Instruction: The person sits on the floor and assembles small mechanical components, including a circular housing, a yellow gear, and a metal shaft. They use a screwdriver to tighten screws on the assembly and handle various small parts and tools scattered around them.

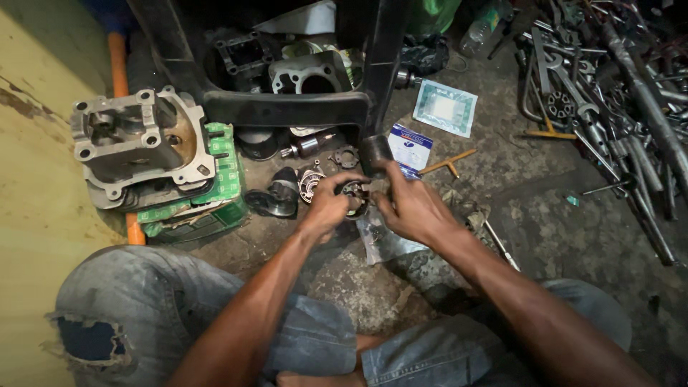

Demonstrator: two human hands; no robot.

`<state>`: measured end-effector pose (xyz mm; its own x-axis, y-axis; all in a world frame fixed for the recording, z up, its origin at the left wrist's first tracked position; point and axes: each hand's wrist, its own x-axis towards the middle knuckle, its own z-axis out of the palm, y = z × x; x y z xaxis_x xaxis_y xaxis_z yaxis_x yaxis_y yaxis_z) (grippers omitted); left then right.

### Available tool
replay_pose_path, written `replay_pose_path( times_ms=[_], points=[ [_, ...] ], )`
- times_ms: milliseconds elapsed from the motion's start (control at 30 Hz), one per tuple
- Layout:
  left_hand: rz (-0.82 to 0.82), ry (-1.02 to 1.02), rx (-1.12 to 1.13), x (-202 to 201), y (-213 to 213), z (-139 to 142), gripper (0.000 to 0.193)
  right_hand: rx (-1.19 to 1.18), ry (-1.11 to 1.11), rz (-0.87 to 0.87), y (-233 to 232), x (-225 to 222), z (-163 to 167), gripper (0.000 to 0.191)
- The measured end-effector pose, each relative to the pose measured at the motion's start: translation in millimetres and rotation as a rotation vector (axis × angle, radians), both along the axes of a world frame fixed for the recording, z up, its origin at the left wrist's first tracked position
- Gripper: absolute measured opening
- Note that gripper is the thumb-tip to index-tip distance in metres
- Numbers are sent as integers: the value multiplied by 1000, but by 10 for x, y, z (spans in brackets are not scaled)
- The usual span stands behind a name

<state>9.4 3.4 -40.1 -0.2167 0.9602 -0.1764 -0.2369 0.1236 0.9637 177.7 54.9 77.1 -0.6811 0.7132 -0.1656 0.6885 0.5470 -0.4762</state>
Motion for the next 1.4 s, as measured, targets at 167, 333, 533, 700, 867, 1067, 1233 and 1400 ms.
replay_pose_path(
  times_ms=[167,333,533,700,867,1067,1233,1400],
  points=[
    [13,9,-103,-10,9,43,48,206,267,194,43,68,-64,59],
    [-5,-18,-82,8,-18,96,47,76,96,90,-8,24,-63,49],
    [30,11,-87,0,-3,15,46,76,63,-22,-70,-28,-9,35],
    [38,110,8,-16,-5,-24,41,9,-26,-23,38,12,15,47],
    [26,29,-72,-32,-11,64,47,141,1,61,35,98,-53,31],
    [4,68,-107,-36,-62,204,45,252,-54,113,-34,75,-104,27],
    [-16,111,-182,-14,-62,165,45,118,-128,8,-31,87,-195,29],
    [-40,99,85,2,-15,-4,40,34,-18,-135,-13,133,-500,43]
  ],
)
